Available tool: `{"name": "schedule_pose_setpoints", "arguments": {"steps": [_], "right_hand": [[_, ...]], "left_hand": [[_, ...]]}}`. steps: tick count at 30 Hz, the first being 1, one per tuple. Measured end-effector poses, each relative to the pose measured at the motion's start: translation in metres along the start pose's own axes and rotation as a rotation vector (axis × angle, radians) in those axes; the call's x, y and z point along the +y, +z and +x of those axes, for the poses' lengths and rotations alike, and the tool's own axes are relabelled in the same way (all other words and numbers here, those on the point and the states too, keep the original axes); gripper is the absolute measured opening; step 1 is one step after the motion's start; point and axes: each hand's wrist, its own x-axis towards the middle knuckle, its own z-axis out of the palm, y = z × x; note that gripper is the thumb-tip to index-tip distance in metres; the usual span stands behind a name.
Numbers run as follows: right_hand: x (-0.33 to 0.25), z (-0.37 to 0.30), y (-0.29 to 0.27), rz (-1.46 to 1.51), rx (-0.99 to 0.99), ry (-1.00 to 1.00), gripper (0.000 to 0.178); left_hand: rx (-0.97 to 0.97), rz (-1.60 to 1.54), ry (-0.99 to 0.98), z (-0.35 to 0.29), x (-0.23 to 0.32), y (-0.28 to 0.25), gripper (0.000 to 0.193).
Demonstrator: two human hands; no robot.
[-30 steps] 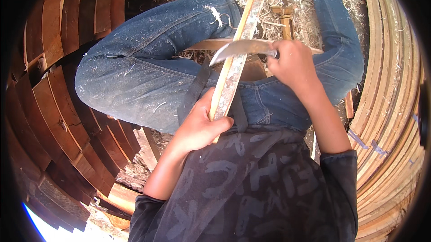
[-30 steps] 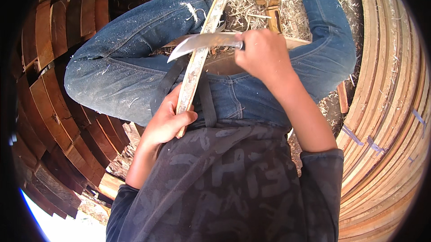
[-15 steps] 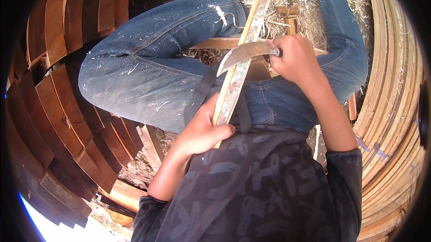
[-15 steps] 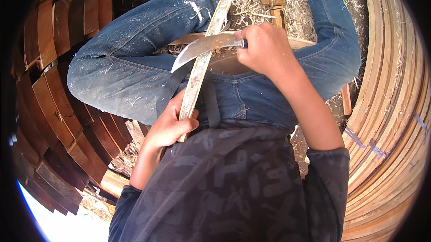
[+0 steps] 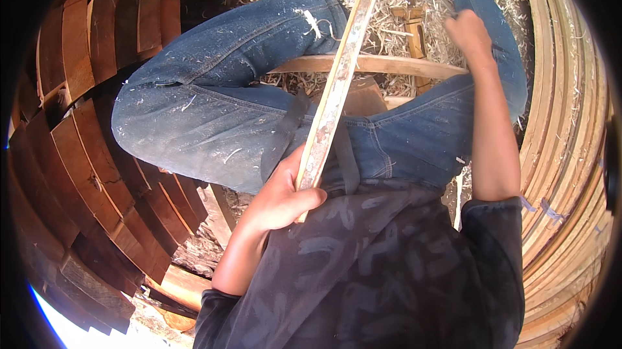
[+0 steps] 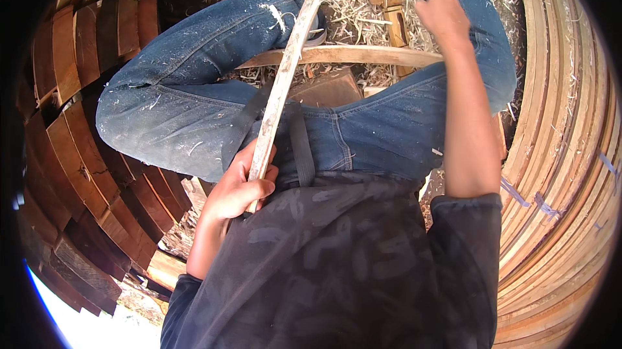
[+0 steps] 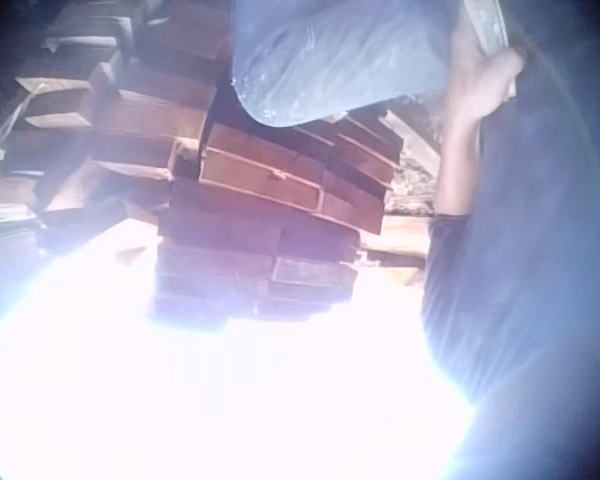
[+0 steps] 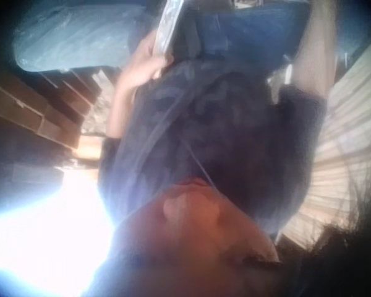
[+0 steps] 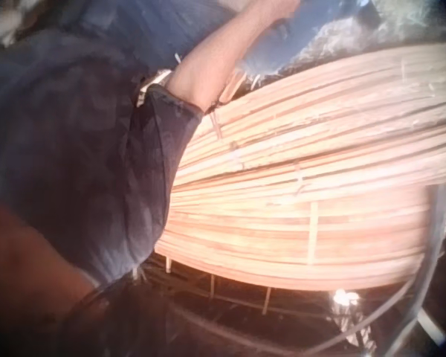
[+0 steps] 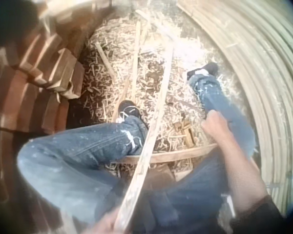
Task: The person is sitting cross-legged and using a curved knife to shave and shape a long, thin piece of light-colored wood. They hold the wood with their left hand and use the knife in their right hand to remove thin strips of wood, refining the piece's surface and edges.
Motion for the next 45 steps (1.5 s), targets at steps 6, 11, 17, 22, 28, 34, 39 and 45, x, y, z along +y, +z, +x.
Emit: {"name": "schedule_pose_setpoints", "arguments": {"steps": [6, 11, 17, 22, 28, 34, 39, 45], "right_hand": [[0.007, -0.035, -0.001, 0.237, -0.074, -0.149, 0.040], [-0.042, -0.085, 0.025, 0.432, -0.190, -0.288, 0.041], [-0.070, -0.118, 0.051, 0.720, 0.044, -0.613, 0.024], [-0.080, -0.130, 0.028, 0.619, -0.111, -0.600, 0.020], [-0.100, -0.152, 0.011, 0.439, -0.109, -0.647, 0.022], [-0.108, -0.138, 0.024, 0.343, -0.076, -0.630, 0.016], [-0.113, -0.122, 0.033, 0.289, 0.012, -0.622, 0.016], [-0.106, -0.083, 0.034, 0.226, 0.032, -0.433, 0.021]], "left_hand": [[-0.141, -0.231, -0.053, 0.000, -0.009, -0.017, 0.041], [-0.337, -0.457, -0.040, -0.014, -0.028, -0.044, 0.064], [-0.229, -0.241, -0.135, -0.044, -0.017, -0.073, 0.066], [0.040, -0.208, -0.157, -0.051, -0.011, -0.058, 0.052], [0.121, -0.078, -0.118, -0.044, -0.010, -0.041, 0.027], [0.141, 0.057, -0.088, -0.034, -0.014, -0.031, 0.024], [0.135, 0.093, -0.066, -0.031, -0.012, -0.033, 0.023], [0.136, 0.060, -0.087, -0.028, -0.010, -0.034, 0.023]]}}
